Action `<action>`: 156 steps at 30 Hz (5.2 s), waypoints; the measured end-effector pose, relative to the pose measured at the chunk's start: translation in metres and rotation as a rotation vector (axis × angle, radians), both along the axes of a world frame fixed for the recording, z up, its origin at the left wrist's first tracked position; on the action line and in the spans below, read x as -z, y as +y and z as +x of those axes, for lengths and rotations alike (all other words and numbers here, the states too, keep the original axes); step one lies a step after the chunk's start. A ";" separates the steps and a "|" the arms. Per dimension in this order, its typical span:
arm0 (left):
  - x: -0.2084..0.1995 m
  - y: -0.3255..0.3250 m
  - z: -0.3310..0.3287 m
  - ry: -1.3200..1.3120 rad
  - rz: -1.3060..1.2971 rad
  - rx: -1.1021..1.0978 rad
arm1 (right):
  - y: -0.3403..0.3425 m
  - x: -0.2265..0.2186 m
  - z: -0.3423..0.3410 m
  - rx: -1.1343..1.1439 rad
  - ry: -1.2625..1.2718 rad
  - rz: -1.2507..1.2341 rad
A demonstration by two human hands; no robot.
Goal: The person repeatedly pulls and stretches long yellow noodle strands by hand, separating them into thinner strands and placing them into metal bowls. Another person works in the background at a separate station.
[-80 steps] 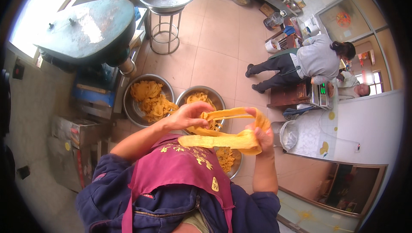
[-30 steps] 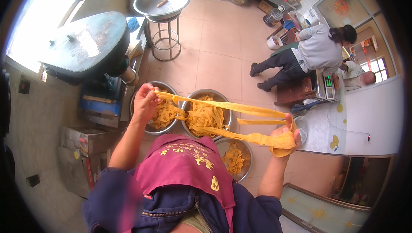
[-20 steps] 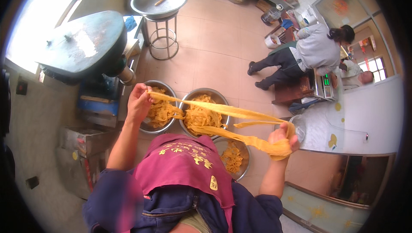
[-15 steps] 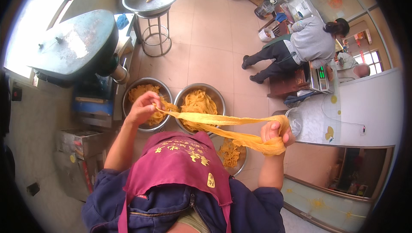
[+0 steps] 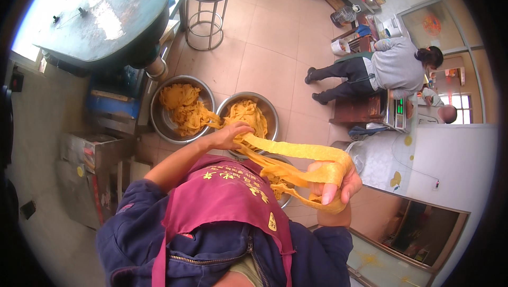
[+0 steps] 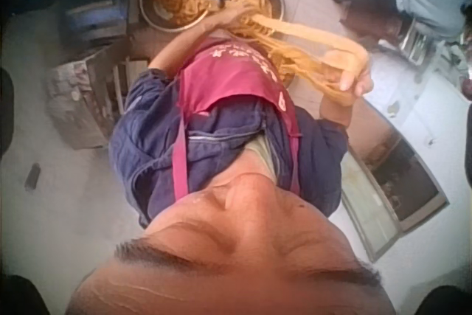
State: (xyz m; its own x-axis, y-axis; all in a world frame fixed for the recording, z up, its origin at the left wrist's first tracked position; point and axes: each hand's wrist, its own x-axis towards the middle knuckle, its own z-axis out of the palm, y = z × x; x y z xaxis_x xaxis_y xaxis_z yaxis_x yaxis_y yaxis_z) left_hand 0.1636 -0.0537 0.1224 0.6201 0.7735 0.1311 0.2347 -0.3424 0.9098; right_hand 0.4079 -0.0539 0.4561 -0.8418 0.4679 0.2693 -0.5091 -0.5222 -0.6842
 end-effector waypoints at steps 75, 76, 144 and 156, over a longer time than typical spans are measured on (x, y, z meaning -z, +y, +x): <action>-0.251 -0.019 -0.009 -0.027 0.467 -0.213 | -0.046 0.073 -0.013 0.792 -0.809 0.035; -0.256 -0.022 -0.005 -0.021 0.435 -0.210 | -0.046 0.072 -0.014 0.810 -0.807 0.034; -0.062 0.011 -0.079 -0.357 -0.573 -0.653 | -0.030 0.070 0.082 0.889 -0.777 0.108; -0.135 -0.015 0.011 -0.275 -0.330 -0.113 | -0.012 0.050 0.055 0.611 -0.829 0.091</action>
State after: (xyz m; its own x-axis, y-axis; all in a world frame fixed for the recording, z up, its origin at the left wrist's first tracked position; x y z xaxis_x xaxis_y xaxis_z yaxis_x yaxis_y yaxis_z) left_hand 0.1742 -0.0685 0.2572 0.5055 0.8627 0.0146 -0.0124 -0.0096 0.9999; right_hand 0.4627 -0.0658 0.4064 -0.4046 0.8849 -0.2310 -0.0212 -0.2616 -0.9650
